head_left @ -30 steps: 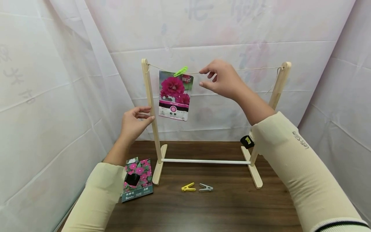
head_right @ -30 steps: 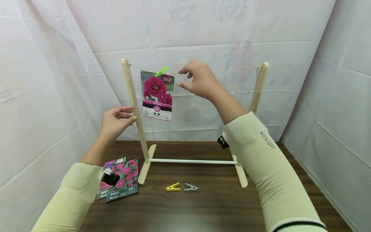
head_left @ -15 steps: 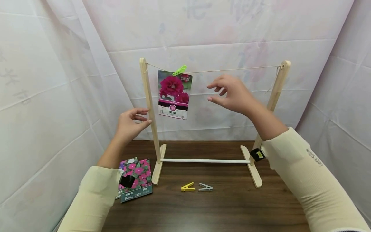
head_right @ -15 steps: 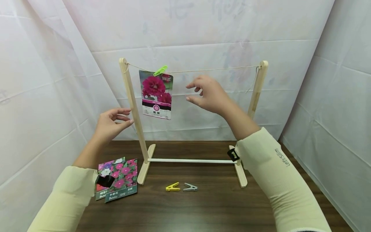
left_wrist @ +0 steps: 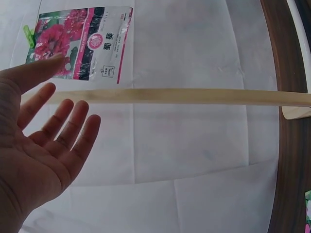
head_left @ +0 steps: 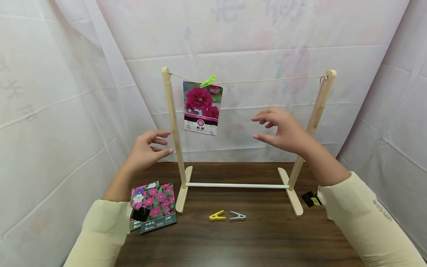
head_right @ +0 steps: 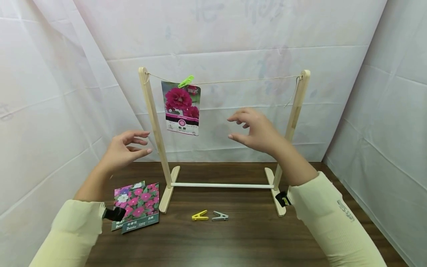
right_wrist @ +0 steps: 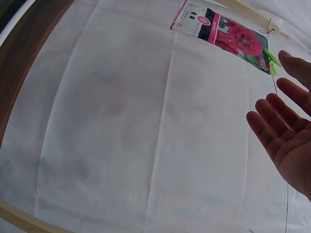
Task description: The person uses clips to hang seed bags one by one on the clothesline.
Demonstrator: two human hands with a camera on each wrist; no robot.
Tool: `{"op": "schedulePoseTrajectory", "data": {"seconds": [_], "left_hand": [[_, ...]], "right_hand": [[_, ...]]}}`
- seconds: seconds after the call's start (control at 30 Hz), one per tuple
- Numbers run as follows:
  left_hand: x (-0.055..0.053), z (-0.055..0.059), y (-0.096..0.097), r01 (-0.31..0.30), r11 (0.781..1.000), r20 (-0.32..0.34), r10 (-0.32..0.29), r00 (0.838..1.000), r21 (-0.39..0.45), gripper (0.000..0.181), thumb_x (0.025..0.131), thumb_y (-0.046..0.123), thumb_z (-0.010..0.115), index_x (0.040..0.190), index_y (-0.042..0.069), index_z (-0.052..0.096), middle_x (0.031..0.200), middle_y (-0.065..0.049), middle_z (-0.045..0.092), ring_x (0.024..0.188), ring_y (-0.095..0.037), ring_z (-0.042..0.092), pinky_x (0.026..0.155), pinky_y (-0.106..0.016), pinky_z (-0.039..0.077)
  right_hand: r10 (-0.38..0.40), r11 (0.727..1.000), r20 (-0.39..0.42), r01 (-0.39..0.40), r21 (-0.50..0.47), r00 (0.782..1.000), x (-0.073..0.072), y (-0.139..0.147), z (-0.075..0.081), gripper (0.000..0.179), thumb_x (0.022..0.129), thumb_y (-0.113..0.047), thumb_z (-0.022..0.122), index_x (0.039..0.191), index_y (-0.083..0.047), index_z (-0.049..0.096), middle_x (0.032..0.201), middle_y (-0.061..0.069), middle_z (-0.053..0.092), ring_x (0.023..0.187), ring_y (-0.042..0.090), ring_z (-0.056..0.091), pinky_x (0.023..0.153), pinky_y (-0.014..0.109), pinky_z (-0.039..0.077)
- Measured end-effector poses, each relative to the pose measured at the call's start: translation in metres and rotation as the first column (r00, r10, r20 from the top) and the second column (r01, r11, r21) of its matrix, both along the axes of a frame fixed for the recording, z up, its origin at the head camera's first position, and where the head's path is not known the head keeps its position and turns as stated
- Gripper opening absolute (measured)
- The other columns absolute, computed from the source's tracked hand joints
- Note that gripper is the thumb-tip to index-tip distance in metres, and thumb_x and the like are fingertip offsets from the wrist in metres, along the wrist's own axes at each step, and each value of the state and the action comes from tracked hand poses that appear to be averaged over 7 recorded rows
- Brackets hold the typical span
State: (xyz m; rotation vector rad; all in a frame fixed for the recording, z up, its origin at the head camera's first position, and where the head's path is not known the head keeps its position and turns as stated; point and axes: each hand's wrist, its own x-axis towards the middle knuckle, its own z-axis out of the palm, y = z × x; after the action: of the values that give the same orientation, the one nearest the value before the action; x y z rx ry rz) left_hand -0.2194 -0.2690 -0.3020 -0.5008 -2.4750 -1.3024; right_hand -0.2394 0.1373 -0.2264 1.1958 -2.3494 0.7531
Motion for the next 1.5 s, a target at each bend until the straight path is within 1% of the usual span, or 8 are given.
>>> {"op": "schedulePoseTrajectory", "data": {"seconds": [0.23,0.4,0.6,0.77,0.9,1.07,1.37,1.5], "left_hand": [[0.0,-0.017,-0.007,0.024,1.0,-0.022,-0.024,0.999,0.014,0.051,0.082,0.009,0.079,0.129,0.002,0.06,0.124,-0.016,0.057,0.106,-0.03,0.061,0.086,-0.048,0.053],[0.0,-0.029,-0.01,0.056,0.998,-0.074,-0.054,0.996,0.02,0.052,0.081,0.006,0.079,0.129,0.001,0.06,0.125,-0.015,0.058,0.106,-0.028,0.06,0.086,-0.036,0.054],[0.007,-0.037,-0.014,0.075,0.997,-0.065,-0.073,0.995,0.029,0.052,0.082,0.006,0.079,0.13,0.003,0.06,0.123,-0.013,0.06,0.103,-0.008,0.059,0.085,-0.025,0.053],[0.02,-0.037,-0.016,0.074,0.997,-0.03,-0.073,0.997,0.012,0.051,0.082,0.008,0.079,0.13,0.005,0.061,0.124,-0.012,0.06,0.102,-0.008,0.06,0.085,-0.027,0.054],[0.029,-0.04,-0.02,0.065,0.998,0.009,-0.065,0.998,-0.003,0.05,0.084,0.01,0.078,0.13,0.005,0.06,0.126,-0.013,0.06,0.103,-0.019,0.063,0.085,-0.028,0.054],[0.04,-0.047,-0.027,0.044,0.999,0.063,-0.044,0.997,0.008,0.051,0.086,0.013,0.076,0.133,0.006,0.057,0.123,-0.015,0.061,0.102,-0.032,0.064,0.08,-0.027,0.055],[0.048,-0.069,-0.032,0.018,1.0,-0.001,-0.018,1.0,0.001,0.049,0.084,0.009,0.078,0.129,0.005,0.06,0.115,-0.012,0.065,0.098,-0.007,0.063,0.082,-0.03,0.055],[0.053,-0.08,-0.034,-0.002,1.0,0.013,0.001,1.0,0.021,0.048,0.085,0.01,0.077,0.129,0.007,0.06,0.114,-0.012,0.065,0.097,-0.009,0.064,0.081,-0.028,0.055]], "right_hand": [[0.014,1.0,-0.052,-0.014,-0.001,0.999,0.005,0.013,-0.026,0.047,0.075,-0.004,0.084,0.118,0.0,0.066,0.122,0.012,0.061,0.11,0.026,0.058,0.083,0.04,0.054],[0.013,1.0,-0.066,-0.014,-0.015,0.998,0.009,0.019,-0.042,0.051,0.074,-0.004,0.085,0.121,-0.001,0.065,0.127,0.013,0.059,0.116,0.026,0.055,0.085,0.04,0.053],[0.003,1.0,-0.088,-0.004,-0.01,0.996,0.018,0.024,-0.059,0.056,0.071,-0.004,0.086,0.123,-0.003,0.065,0.129,0.011,0.058,0.116,0.026,0.055,0.086,0.033,0.051],[0.002,1.0,-0.055,-0.003,-0.03,0.998,0.028,0.028,-0.072,0.059,0.07,-0.002,0.086,0.124,-0.003,0.064,0.13,0.011,0.058,0.115,0.026,0.056,0.086,0.032,0.052],[0.004,0.998,0.002,-0.004,-0.06,1.0,0.034,0.033,-0.083,0.059,0.071,-0.001,0.085,0.126,-0.004,0.063,0.131,0.01,0.057,0.115,0.025,0.056,0.087,0.036,0.053],[-0.006,0.996,0.066,0.012,-0.085,0.998,0.043,0.036,-0.098,0.06,0.072,-0.002,0.085,0.127,-0.005,0.062,0.132,0.009,0.056,0.116,0.025,0.055,0.092,0.023,0.049],[-0.029,0.993,0.12,0.042,-0.11,0.992,0.051,0.037,-0.127,0.058,0.074,-0.007,0.085,0.128,-0.01,0.062,0.129,0.006,0.058,0.114,0.021,0.057,0.09,0.029,0.05],[-0.033,0.99,0.15,0.053,-0.132,0.988,0.052,0.037,-0.14,0.057,0.074,-0.007,0.085,0.126,-0.011,0.063,0.128,0.004,0.059,0.113,0.018,0.057,0.09,0.028,0.05]]}}
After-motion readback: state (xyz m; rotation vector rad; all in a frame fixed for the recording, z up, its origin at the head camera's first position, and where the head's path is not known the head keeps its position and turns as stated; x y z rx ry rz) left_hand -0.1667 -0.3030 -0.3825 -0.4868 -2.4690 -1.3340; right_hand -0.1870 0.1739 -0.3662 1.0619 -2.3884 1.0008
